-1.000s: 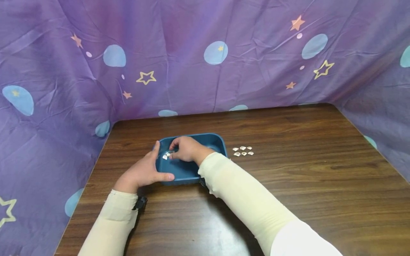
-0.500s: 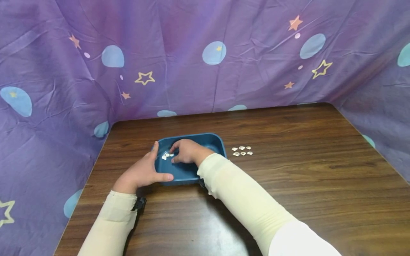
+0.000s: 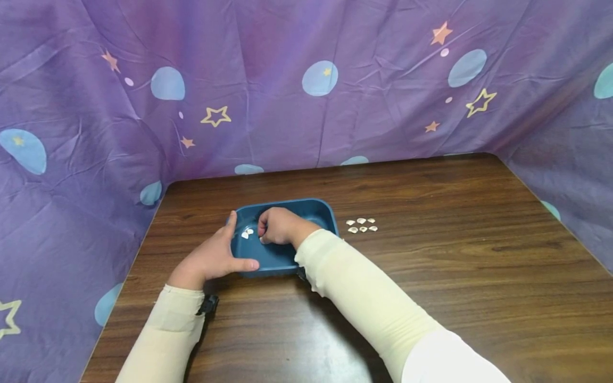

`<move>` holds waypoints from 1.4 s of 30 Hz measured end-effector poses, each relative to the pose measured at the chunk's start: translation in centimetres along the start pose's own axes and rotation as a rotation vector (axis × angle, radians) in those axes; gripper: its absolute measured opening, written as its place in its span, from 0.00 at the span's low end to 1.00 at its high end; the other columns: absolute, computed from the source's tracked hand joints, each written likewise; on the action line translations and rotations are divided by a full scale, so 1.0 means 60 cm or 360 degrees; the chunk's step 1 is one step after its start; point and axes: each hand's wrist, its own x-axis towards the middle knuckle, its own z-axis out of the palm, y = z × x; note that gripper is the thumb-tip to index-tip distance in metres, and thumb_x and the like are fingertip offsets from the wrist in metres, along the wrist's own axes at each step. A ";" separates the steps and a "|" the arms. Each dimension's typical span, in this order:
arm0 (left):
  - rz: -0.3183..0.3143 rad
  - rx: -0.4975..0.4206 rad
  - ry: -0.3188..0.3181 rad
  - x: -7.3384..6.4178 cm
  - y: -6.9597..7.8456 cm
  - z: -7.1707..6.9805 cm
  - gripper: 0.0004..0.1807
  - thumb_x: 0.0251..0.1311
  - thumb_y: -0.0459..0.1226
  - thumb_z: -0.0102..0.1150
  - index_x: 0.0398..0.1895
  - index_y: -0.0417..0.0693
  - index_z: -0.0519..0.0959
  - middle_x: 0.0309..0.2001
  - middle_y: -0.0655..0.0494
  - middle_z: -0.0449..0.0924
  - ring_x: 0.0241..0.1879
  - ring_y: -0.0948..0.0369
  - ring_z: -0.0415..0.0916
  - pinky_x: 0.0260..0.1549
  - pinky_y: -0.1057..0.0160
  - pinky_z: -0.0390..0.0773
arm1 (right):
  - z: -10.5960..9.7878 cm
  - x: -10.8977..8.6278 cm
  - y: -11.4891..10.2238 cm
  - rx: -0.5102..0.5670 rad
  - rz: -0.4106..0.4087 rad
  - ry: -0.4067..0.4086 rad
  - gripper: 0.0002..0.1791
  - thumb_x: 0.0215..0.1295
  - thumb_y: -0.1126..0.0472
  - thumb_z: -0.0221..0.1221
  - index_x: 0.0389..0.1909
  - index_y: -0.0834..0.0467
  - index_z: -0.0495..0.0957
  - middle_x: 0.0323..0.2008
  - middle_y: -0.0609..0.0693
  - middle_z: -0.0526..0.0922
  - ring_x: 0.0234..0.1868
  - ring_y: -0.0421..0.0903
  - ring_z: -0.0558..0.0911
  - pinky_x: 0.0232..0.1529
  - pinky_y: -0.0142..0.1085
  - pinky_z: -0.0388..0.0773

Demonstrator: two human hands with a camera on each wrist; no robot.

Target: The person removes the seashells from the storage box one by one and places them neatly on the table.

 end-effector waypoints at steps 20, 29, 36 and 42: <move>-0.0016 0.0007 -0.0014 0.000 0.000 -0.002 0.79 0.54 0.67 0.73 0.85 0.43 0.24 0.83 0.28 0.40 0.80 0.33 0.52 0.74 0.34 0.60 | -0.002 0.001 -0.001 0.0009 0.0032 -0.0074 0.06 0.62 0.65 0.72 0.34 0.52 0.84 0.35 0.45 0.84 0.38 0.43 0.79 0.45 0.34 0.76; -0.0007 0.0000 -0.0007 0.002 -0.002 0.000 0.79 0.54 0.67 0.73 0.85 0.44 0.23 0.84 0.29 0.39 0.80 0.33 0.50 0.75 0.34 0.59 | -0.001 0.002 0.001 -0.0008 0.0026 -0.0068 0.07 0.60 0.65 0.73 0.32 0.53 0.84 0.32 0.44 0.83 0.36 0.43 0.79 0.44 0.33 0.76; 0.0002 -0.0001 -0.0003 0.002 -0.002 -0.001 0.78 0.54 0.66 0.73 0.85 0.43 0.24 0.83 0.28 0.40 0.80 0.33 0.51 0.74 0.34 0.60 | -0.002 0.003 0.001 -0.0004 0.0039 -0.0074 0.07 0.61 0.66 0.73 0.34 0.53 0.84 0.34 0.45 0.84 0.37 0.43 0.79 0.44 0.33 0.76; 0.0006 0.0005 -0.0003 0.002 -0.002 0.000 0.78 0.55 0.66 0.73 0.85 0.43 0.24 0.84 0.28 0.40 0.80 0.33 0.50 0.75 0.34 0.60 | -0.002 0.003 0.002 -0.0014 0.0024 -0.0078 0.06 0.60 0.66 0.72 0.32 0.54 0.85 0.31 0.44 0.83 0.35 0.42 0.78 0.42 0.32 0.76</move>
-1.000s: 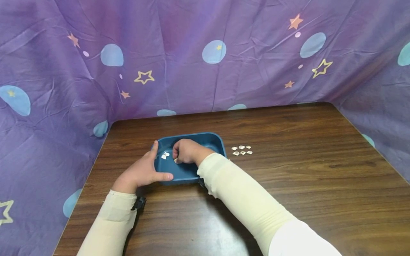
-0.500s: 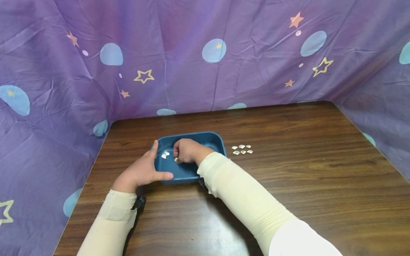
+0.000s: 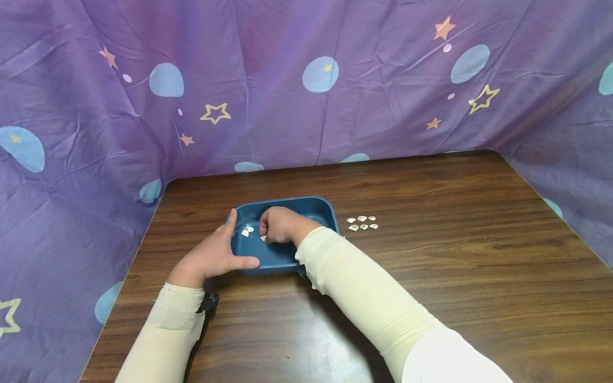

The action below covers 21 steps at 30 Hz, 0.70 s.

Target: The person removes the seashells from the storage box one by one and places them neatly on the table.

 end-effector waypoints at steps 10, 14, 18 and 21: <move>-0.0005 -0.0002 0.0003 -0.001 0.003 0.000 0.78 0.55 0.65 0.73 0.85 0.43 0.24 0.83 0.28 0.40 0.80 0.33 0.50 0.75 0.34 0.59 | 0.002 0.001 0.003 -0.0003 -0.0004 0.0006 0.06 0.63 0.62 0.73 0.31 0.53 0.84 0.30 0.43 0.83 0.34 0.41 0.78 0.43 0.32 0.76; -0.0010 -0.0005 0.0002 -0.001 0.003 -0.001 0.78 0.54 0.66 0.73 0.85 0.43 0.24 0.84 0.29 0.40 0.80 0.33 0.50 0.75 0.34 0.59 | 0.000 0.000 0.002 -0.0031 -0.0006 0.0022 0.07 0.63 0.62 0.74 0.30 0.53 0.83 0.29 0.43 0.82 0.34 0.41 0.77 0.43 0.32 0.76; -0.0020 -0.0008 -0.0005 -0.001 0.002 -0.001 0.78 0.54 0.66 0.73 0.85 0.44 0.24 0.84 0.29 0.39 0.81 0.33 0.49 0.75 0.34 0.58 | 0.000 0.000 0.000 -0.0037 0.0010 0.0029 0.09 0.62 0.61 0.74 0.30 0.53 0.82 0.29 0.43 0.81 0.34 0.41 0.77 0.43 0.33 0.76; -0.0022 -0.0011 -0.0010 -0.002 0.002 -0.001 0.79 0.54 0.66 0.73 0.85 0.44 0.24 0.84 0.29 0.39 0.81 0.33 0.49 0.75 0.34 0.58 | 0.001 -0.001 0.000 -0.0041 0.0015 0.0029 0.10 0.62 0.61 0.75 0.28 0.53 0.82 0.27 0.43 0.80 0.33 0.41 0.77 0.42 0.33 0.75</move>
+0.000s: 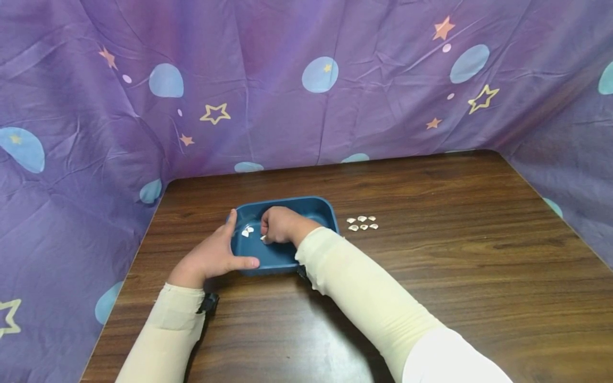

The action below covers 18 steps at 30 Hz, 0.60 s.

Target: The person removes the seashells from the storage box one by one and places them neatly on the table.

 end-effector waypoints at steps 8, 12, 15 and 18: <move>-0.0002 0.0006 0.0001 0.000 0.002 -0.001 0.78 0.54 0.67 0.73 0.85 0.44 0.24 0.83 0.28 0.40 0.81 0.33 0.49 0.75 0.34 0.58 | -0.005 -0.003 -0.004 0.0017 -0.0003 0.0002 0.09 0.63 0.61 0.74 0.29 0.54 0.83 0.27 0.44 0.81 0.32 0.41 0.78 0.40 0.32 0.76; -0.0007 0.0011 -0.0002 0.000 0.003 -0.001 0.78 0.54 0.67 0.73 0.85 0.44 0.25 0.83 0.28 0.41 0.80 0.33 0.50 0.75 0.34 0.58 | -0.006 -0.004 -0.005 0.0096 0.0009 0.0019 0.07 0.65 0.60 0.73 0.31 0.54 0.84 0.29 0.45 0.83 0.33 0.42 0.79 0.40 0.33 0.77; -0.0009 0.0021 0.0004 0.000 0.002 0.000 0.78 0.54 0.67 0.73 0.85 0.44 0.25 0.83 0.28 0.42 0.80 0.34 0.52 0.75 0.35 0.60 | -0.008 -0.004 -0.006 0.0143 -0.0004 0.0052 0.07 0.66 0.59 0.73 0.32 0.54 0.84 0.31 0.45 0.84 0.34 0.42 0.79 0.39 0.33 0.77; -0.0005 0.0024 0.0006 0.000 0.000 0.000 0.78 0.54 0.68 0.72 0.85 0.44 0.25 0.83 0.28 0.42 0.80 0.34 0.52 0.74 0.34 0.60 | -0.015 -0.008 -0.011 0.0204 -0.0041 0.0092 0.06 0.65 0.60 0.73 0.33 0.55 0.85 0.29 0.45 0.84 0.33 0.41 0.79 0.37 0.31 0.76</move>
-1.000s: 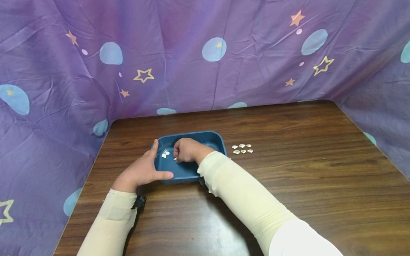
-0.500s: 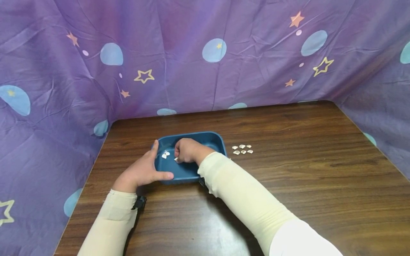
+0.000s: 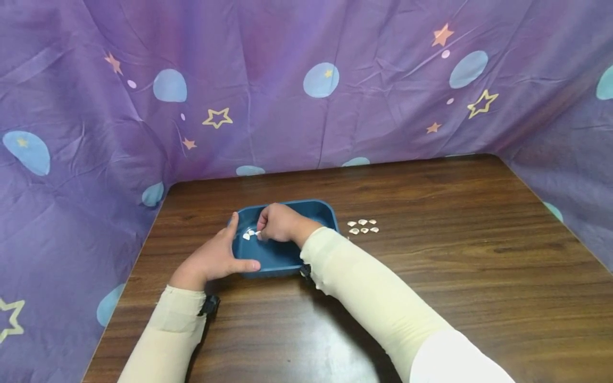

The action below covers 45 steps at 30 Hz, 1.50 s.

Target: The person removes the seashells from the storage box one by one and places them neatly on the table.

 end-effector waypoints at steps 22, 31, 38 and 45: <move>-0.0013 -0.0007 0.0012 0.001 0.004 0.004 0.79 0.51 0.67 0.75 0.86 0.44 0.27 0.83 0.29 0.44 0.80 0.34 0.53 0.74 0.34 0.60 | -0.116 -0.103 0.054 0.0322 -0.0148 0.0118 0.05 0.65 0.62 0.71 0.38 0.59 0.86 0.18 0.42 0.70 0.21 0.36 0.67 0.25 0.30 0.65; 0.0018 -0.0020 0.0020 0.000 0.003 0.003 0.80 0.51 0.65 0.76 0.86 0.45 0.26 0.83 0.28 0.42 0.81 0.33 0.49 0.75 0.34 0.58 | -0.170 -0.158 0.130 0.0189 -0.0046 0.0237 0.05 0.65 0.62 0.71 0.37 0.59 0.85 0.19 0.43 0.71 0.21 0.38 0.68 0.25 0.32 0.66; 0.0011 -0.0016 0.0023 -0.003 0.002 0.002 0.79 0.51 0.65 0.76 0.86 0.45 0.27 0.83 0.29 0.42 0.81 0.34 0.50 0.75 0.35 0.60 | -0.181 -0.189 0.184 0.0042 -0.0007 0.0241 0.05 0.65 0.64 0.70 0.35 0.61 0.85 0.20 0.45 0.76 0.20 0.38 0.74 0.24 0.33 0.72; 0.0020 -0.0008 0.0021 -0.002 0.001 0.000 0.79 0.51 0.65 0.76 0.86 0.45 0.27 0.84 0.30 0.42 0.81 0.34 0.51 0.75 0.34 0.60 | -0.164 -0.208 0.216 -0.0011 -0.0044 0.0191 0.03 0.61 0.67 0.69 0.31 0.62 0.85 0.21 0.45 0.81 0.23 0.38 0.75 0.28 0.33 0.72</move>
